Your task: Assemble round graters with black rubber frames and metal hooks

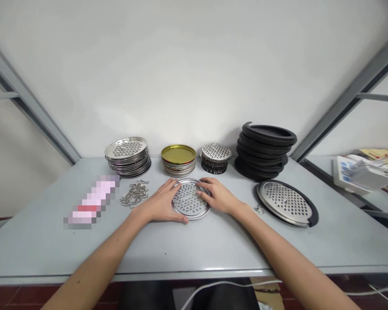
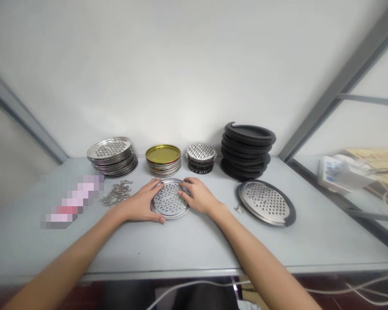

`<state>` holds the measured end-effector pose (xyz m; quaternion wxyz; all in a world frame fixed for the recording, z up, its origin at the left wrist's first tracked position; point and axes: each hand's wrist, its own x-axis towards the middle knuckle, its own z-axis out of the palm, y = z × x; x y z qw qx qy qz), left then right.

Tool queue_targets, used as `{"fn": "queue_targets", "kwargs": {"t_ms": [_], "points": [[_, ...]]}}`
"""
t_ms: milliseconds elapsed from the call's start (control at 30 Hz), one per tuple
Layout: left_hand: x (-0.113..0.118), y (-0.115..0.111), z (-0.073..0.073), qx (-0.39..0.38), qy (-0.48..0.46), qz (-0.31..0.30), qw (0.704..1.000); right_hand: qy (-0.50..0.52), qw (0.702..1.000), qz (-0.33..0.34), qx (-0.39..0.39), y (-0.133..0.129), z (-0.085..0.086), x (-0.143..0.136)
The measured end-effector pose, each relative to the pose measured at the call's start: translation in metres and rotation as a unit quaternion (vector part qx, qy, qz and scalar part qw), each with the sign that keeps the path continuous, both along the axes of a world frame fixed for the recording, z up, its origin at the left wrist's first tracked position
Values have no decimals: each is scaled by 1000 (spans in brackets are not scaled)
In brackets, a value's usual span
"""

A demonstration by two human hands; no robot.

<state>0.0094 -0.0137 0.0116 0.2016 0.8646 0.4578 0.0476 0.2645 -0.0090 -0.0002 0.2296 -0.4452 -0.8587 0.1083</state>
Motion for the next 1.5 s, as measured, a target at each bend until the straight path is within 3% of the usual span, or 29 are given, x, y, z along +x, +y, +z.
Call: {"fn": "queue_targets", "kwargs": {"t_ms": [333,533,600,700,800,867,1133,1500], "points": [[-1,-1,1,19,-3,3,1000,-1,1000,-6,-5,0,0,1],[-5,0,19,123,-75,4,990,-2,1000,-11,-6,1,0,3],[-13,4,27,207,-156,40,965,-3,1000,-11,-7,0,0,3],[-33,16,35,379,-246,160,878,-1,1000,-8,-7,0,0,2],[-56,29,37,481,-229,270,802,3,1000,-9,-5,0,0,2],[-69,36,36,495,-211,305,786,1,1000,-10,-4,0,-1,2],[-88,49,28,480,-184,289,808,-11,1000,-11,-3,1,-2,3],[-100,55,29,465,-256,291,796,-7,1000,-4,0,1,-1,3]]}}
